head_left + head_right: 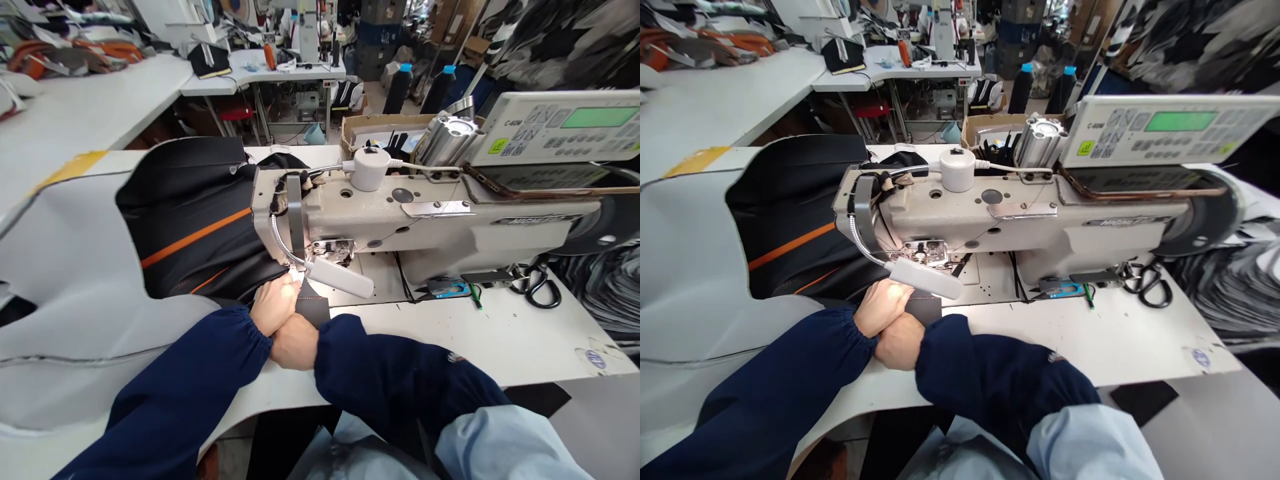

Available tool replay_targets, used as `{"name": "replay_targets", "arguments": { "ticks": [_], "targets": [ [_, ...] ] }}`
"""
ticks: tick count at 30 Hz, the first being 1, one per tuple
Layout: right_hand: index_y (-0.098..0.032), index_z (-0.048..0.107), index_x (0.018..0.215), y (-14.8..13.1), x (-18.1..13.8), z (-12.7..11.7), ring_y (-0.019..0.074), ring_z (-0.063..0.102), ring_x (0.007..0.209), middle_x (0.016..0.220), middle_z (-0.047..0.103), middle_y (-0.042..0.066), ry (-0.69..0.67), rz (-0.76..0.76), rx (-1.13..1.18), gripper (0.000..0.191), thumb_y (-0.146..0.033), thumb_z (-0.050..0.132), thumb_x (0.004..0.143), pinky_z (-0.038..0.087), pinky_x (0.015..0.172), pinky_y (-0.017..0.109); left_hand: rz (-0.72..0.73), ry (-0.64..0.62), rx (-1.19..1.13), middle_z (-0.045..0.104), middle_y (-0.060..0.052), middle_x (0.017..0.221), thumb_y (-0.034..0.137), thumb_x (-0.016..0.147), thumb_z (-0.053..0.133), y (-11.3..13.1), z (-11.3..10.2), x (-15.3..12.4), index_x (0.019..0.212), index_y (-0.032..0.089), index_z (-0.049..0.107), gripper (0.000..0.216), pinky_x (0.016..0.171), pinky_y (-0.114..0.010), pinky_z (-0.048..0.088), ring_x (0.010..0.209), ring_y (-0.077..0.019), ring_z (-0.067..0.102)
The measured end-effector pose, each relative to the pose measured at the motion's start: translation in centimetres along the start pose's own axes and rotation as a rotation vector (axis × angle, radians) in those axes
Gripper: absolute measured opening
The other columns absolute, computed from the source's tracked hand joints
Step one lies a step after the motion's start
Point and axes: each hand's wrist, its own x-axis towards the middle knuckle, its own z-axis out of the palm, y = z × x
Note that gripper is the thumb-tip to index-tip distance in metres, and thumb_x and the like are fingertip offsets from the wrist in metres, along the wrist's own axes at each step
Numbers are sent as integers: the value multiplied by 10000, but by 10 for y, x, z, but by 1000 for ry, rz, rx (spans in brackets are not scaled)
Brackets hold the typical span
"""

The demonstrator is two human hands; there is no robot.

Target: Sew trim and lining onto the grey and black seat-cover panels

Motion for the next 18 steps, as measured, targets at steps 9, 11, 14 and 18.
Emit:
{"name": "replay_targets", "arguments": {
  "ticks": [9,11,14,18],
  "targets": [
    [-8,368,1362,13,-81,-30,338,211,1368,1437,343,200,-39,45,108,596,-419,395,931,243,1090,514,10,-15,-126,597,-100,929,136,876,302,12,-3,-11,926,130,632,333,635,-294,431,714,-182,593],
    [1,353,1368,6,-73,-27,349,218,1361,1421,354,226,-43,65,118,639,-436,430,910,233,1092,525,-3,-33,-116,596,-99,922,150,881,314,15,-5,-11,928,130,633,323,631,-291,431,698,-179,594],
    [13,406,1327,-2,-58,-20,356,275,1329,1349,436,245,-17,109,118,627,-423,483,882,241,1085,537,0,-39,-78,598,-98,917,133,869,336,18,-4,-9,947,128,624,298,637,-288,429,688,-174,593],
    [21,471,1264,-4,-46,-16,359,340,1285,1298,479,257,20,157,112,570,-405,484,885,241,1076,559,0,-19,-27,598,-112,907,137,857,364,15,-2,-5,965,128,608,267,660,-306,425,746,-202,591]
  ]
}}
